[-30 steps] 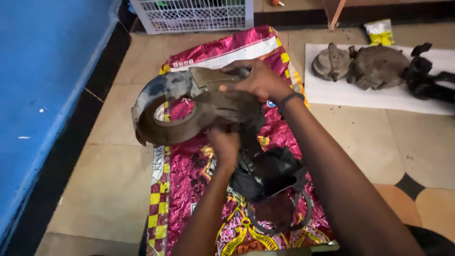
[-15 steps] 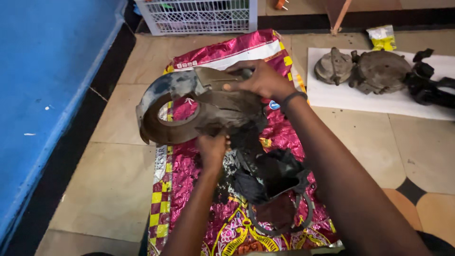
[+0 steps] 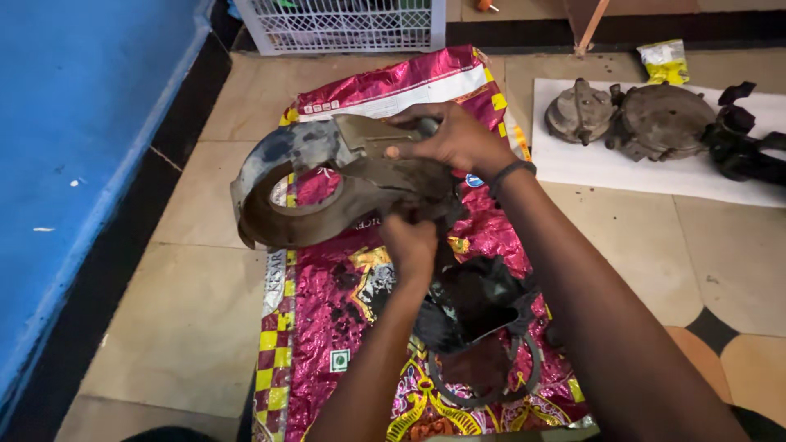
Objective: The person sits on the floor and uses a scraper to remove thick black grease from a metal mechanical part. They repeatedly scrape the surface and wipe the residue onto a colorful sack placed underneath. The person also uses a cloth to wipe the part and their hands.
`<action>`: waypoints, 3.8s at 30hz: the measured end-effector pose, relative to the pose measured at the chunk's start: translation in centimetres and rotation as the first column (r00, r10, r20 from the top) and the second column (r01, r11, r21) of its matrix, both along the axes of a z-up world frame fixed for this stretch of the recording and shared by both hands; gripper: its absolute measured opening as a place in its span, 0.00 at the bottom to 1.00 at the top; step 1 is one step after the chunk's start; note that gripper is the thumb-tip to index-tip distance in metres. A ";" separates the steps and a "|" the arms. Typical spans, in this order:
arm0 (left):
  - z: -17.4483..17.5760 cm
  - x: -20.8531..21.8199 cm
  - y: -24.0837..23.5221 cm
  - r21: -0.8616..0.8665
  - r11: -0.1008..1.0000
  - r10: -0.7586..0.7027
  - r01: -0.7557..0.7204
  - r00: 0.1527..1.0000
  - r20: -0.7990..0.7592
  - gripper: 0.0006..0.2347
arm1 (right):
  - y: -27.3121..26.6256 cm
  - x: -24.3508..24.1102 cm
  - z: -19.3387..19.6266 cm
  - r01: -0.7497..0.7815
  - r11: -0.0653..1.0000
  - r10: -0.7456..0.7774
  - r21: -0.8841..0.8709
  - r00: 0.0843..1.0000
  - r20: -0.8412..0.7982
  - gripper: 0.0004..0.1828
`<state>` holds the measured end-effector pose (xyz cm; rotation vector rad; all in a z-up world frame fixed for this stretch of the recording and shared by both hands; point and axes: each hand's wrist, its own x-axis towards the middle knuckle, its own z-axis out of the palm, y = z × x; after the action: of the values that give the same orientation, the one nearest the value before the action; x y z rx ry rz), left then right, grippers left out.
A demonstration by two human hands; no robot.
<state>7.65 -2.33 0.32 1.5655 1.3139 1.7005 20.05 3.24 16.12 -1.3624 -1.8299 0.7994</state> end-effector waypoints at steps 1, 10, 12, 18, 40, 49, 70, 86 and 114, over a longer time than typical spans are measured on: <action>0.3 -0.9 -0.3 -0.196 0.980 -0.010 0.031 0.994 0.107 0.06 | -0.1 -0.1 0.0 0.014 1.000 -0.014 -0.019 1.000 -0.012 0.36; 0.5 0.6 0.5 -0.412 0.882 -0.094 0.228 0.943 0.320 0.05 | -0.3 -0.1 0.2 0.012 1.000 -0.013 0.018 1.000 0.021 0.34; 0.4 0.7 0.9 -0.289 0.933 -0.166 0.212 0.970 0.175 0.03 | -0.6 0.0 0.1 0.005 1.000 -0.005 0.014 1.000 0.027 0.35; 2.7 -7.9 0.3 -0.586 0.767 -0.250 0.262 0.963 0.103 0.06 | -0.2 0.3 -0.5 -0.004 1.000 0.004 0.029 1.000 0.007 0.34; 5.1 -3.6 -4.8 -0.169 0.977 -0.165 0.134 0.969 -0.183 0.07 | -0.6 0.3 -0.3 -0.007 1.000 0.007 0.016 1.000 -0.017 0.34; 6.0 -7.2 -5.3 -0.439 0.893 -0.164 0.100 0.980 -0.111 0.07 | 0.3 0.1 -0.6 -0.016 0.999 0.018 0.038 0.997 -0.071 0.34; 2.0 -4.8 -5.2 -0.144 0.932 -0.350 0.333 0.930 -0.110 0.04 | -0.7 -0.4 -0.6 0.008 1.000 -0.008 0.003 0.999 -0.047 0.31; 2.1 -7.9 -3.9 -0.323 0.917 -0.284 0.235 0.952 -0.113 0.03 | 0.7 0.0 -0.5 -0.010 1.000 0.011 -0.027 0.999 0.036 0.32; 3.3 -8.3 -1.6 -0.164 0.978 -0.173 0.127 0.937 -0.302 0.06 | 2.1 0.3 -0.6 -0.019 0.998 0.020 0.052 1.000 -0.017 0.32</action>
<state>-0.68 -3.95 3.67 1.8547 1.3907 1.2712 20.32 5.34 15.50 -1.3027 -1.8399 0.7661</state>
